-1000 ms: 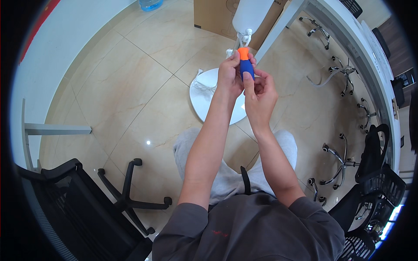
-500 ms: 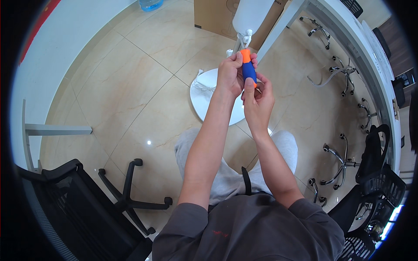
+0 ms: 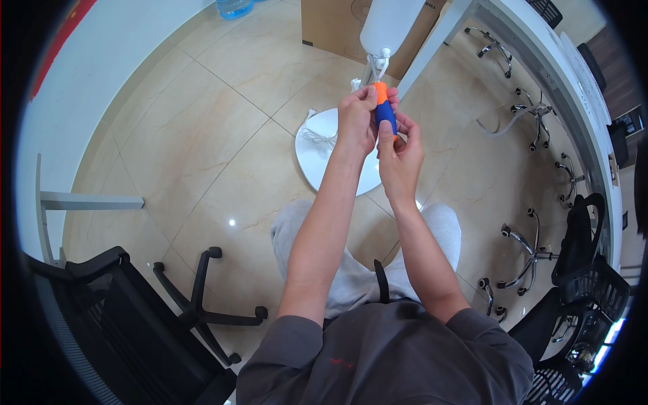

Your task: Disassemble the base and stand of an electric fan using a screwdriver.

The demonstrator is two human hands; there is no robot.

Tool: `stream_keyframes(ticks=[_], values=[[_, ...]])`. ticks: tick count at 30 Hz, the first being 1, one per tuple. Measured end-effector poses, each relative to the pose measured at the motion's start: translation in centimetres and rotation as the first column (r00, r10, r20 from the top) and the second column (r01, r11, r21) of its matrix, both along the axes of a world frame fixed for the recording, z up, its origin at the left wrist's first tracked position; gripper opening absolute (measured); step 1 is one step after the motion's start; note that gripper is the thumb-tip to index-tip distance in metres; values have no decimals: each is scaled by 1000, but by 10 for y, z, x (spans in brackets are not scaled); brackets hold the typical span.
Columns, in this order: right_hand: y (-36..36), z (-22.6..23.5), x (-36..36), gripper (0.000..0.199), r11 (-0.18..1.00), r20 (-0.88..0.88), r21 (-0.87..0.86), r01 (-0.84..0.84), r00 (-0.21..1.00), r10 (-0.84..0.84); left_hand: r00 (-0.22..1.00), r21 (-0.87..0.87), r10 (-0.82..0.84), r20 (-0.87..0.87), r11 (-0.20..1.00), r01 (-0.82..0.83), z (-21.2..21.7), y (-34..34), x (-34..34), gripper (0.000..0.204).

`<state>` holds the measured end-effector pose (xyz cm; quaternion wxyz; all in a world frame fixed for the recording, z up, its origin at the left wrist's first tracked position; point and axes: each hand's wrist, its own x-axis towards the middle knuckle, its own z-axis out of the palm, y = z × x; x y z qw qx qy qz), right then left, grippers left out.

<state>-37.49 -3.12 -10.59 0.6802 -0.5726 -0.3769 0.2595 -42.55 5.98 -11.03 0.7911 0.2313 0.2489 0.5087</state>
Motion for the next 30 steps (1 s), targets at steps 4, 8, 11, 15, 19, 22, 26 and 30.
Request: stream_keyframes(ticks=[4,8,11,15,19,22,26,30], values=[[0,-2,7,31,999,55,-40,1,999,1,995,37,-36,94,999,33,-1,-4,-2,30],[-4,-8,8,29,999,7,-30,26,1000,-26,998,83,-50,43,996,46,-1,-7,-1,30],[-5,-11,9,30,1000,-9,-13,18,1000,-18,998,85,-37,51,996,33,-2,-10,0,31],[-8,-12,8,31,1000,-37,-7,-10,999,10,998,86,-19,54,996,14,-4,-13,-1,31],[-10,-12,10,32,1000,-45,-3,-28,999,28,998,90,-17,64,996,11,-3,-15,0,31],[-10,-13,12,32,1000,-30,-16,-24,999,23,998,78,-17,63,997,12,-2,-16,0,31],[-14,-11,15,32,999,-55,-36,-36,998,34,1000,97,-15,-27,995,18,-5,-18,-1,32],[-16,-14,14,36,999,-7,38,-33,999,33,985,186,71,-157,982,-41,-8,-23,-6,34]])
